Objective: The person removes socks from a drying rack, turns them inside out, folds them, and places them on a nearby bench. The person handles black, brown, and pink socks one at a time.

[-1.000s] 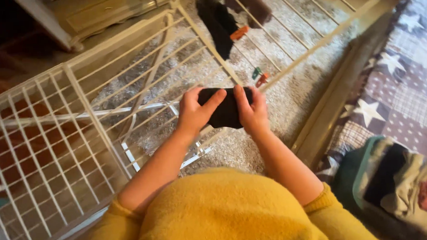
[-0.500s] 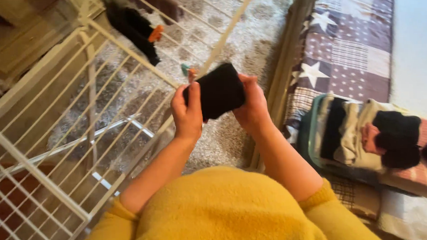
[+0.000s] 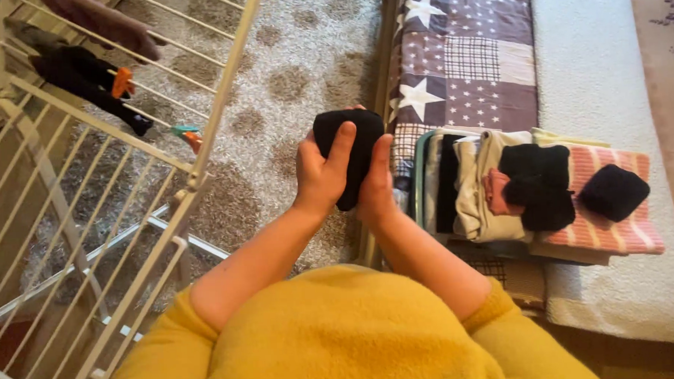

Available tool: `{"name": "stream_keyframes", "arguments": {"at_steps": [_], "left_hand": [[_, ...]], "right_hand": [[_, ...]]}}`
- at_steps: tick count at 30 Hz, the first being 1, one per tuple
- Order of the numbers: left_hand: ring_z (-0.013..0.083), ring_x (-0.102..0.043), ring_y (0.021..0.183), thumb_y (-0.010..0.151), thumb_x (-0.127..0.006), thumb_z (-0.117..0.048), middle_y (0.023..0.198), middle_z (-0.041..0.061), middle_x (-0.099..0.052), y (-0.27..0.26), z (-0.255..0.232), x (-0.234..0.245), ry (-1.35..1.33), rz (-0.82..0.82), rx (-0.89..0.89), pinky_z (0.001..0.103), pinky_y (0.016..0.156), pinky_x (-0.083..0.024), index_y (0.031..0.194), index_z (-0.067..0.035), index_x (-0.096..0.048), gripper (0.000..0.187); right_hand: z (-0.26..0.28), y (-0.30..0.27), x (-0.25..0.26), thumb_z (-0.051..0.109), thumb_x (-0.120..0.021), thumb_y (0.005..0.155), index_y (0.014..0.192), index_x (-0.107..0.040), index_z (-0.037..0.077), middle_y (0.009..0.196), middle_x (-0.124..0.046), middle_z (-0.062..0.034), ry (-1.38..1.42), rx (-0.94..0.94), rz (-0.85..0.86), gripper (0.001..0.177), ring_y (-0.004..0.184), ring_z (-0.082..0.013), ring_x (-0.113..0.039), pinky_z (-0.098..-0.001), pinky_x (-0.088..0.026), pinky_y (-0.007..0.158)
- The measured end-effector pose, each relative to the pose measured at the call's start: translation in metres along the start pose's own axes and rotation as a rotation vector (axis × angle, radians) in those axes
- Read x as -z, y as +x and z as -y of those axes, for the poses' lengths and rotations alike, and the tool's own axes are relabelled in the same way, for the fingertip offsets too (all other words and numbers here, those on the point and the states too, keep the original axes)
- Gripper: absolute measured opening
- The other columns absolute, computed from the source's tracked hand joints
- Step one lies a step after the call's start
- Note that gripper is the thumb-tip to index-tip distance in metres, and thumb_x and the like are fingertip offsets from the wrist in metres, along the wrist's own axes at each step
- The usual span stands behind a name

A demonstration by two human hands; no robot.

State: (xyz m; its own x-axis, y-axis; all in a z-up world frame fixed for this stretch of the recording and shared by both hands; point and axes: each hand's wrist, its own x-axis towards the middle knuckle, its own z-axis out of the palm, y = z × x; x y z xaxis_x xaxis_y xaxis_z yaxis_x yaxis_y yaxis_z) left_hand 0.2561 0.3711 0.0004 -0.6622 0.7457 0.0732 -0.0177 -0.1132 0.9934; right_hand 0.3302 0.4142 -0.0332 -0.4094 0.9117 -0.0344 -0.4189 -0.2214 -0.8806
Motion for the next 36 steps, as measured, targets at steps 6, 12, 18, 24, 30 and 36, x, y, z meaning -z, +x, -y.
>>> {"name": "stream_keyframes", "arguments": {"at_steps": [6,12,18,24,30,36], "left_hand": [[0.0082,-0.059,0.069,0.095,-0.074,-0.035,0.074,-0.002,-0.063,0.012,0.012,-0.037,-0.182,-0.126,-0.046,0.024,0.056,-0.05,0.086,-0.014,-0.069,0.024],[0.0071,-0.061,0.073,0.092,-0.082,-0.025,0.081,-0.002,-0.067,0.009,0.058,-0.052,-0.316,-0.04,0.045,0.023,0.064,-0.053,0.094,-0.012,-0.069,0.019],[0.0113,-0.067,0.073,0.078,-0.095,-0.014,0.083,0.004,-0.073,-0.005,0.094,-0.059,-0.085,0.296,0.04,0.024,0.063,-0.059,0.096,-0.008,-0.07,0.032],[0.0203,-0.068,0.089,0.097,-0.075,-0.021,0.107,0.011,-0.065,-0.004,0.068,-0.015,0.041,0.329,0.332,0.032,0.075,-0.063,0.132,-0.006,-0.055,0.043],[0.0143,-0.071,0.082,0.102,-0.07,-0.018,0.105,0.007,-0.07,-0.005,0.077,0.022,-0.012,0.237,0.382,0.028,0.068,-0.064,0.129,-0.009,-0.058,0.031],[0.0131,-0.066,0.082,0.101,-0.066,-0.018,0.101,0.006,-0.068,-0.004,0.072,0.037,0.023,0.159,0.437,0.026,0.066,-0.057,0.125,-0.008,-0.057,0.027]], "right_hand": [[0.028,0.006,0.023,0.072,-0.019,0.104,0.161,-0.036,0.012,0.16,-0.042,-0.0124,0.138,0.055,0.107,0.084,0.148,-0.0272,-0.038,-0.045,-0.022,0.129],[-0.006,0.021,0.118,0.005,-0.092,0.075,0.133,-0.066,0.005,0.098,-0.073,-0.0124,-0.145,-0.025,-0.064,0.063,0.085,-0.0177,-0.071,-0.0335,-0.064,0.078],[-0.001,0.014,0.216,-0.006,-0.097,0.058,0.113,-0.076,0.005,0.087,-0.071,-0.013,-0.047,-0.085,-0.288,0.059,0.071,-0.0226,-0.073,-0.0379,-0.065,0.063],[0.078,0.015,0.389,-0.007,-0.086,0.077,0.12,-0.073,0.014,0.106,-0.075,-0.0107,-0.026,0.329,-0.52,0.049,0.091,-0.0239,-0.076,-0.0427,-0.066,0.087],[0.156,-0.005,0.456,-0.003,-0.088,0.078,0.111,-0.074,0.013,0.095,-0.075,-0.0087,-0.041,0.338,-0.822,0.038,0.083,-0.0248,-0.077,-0.0388,-0.068,0.081],[0.163,0.019,0.553,0.003,-0.091,0.071,0.116,-0.069,0.006,0.109,-0.078,-0.0212,0.144,0.313,-0.801,0.05,0.093,-0.0341,-0.077,-0.0511,-0.067,0.083]]}}
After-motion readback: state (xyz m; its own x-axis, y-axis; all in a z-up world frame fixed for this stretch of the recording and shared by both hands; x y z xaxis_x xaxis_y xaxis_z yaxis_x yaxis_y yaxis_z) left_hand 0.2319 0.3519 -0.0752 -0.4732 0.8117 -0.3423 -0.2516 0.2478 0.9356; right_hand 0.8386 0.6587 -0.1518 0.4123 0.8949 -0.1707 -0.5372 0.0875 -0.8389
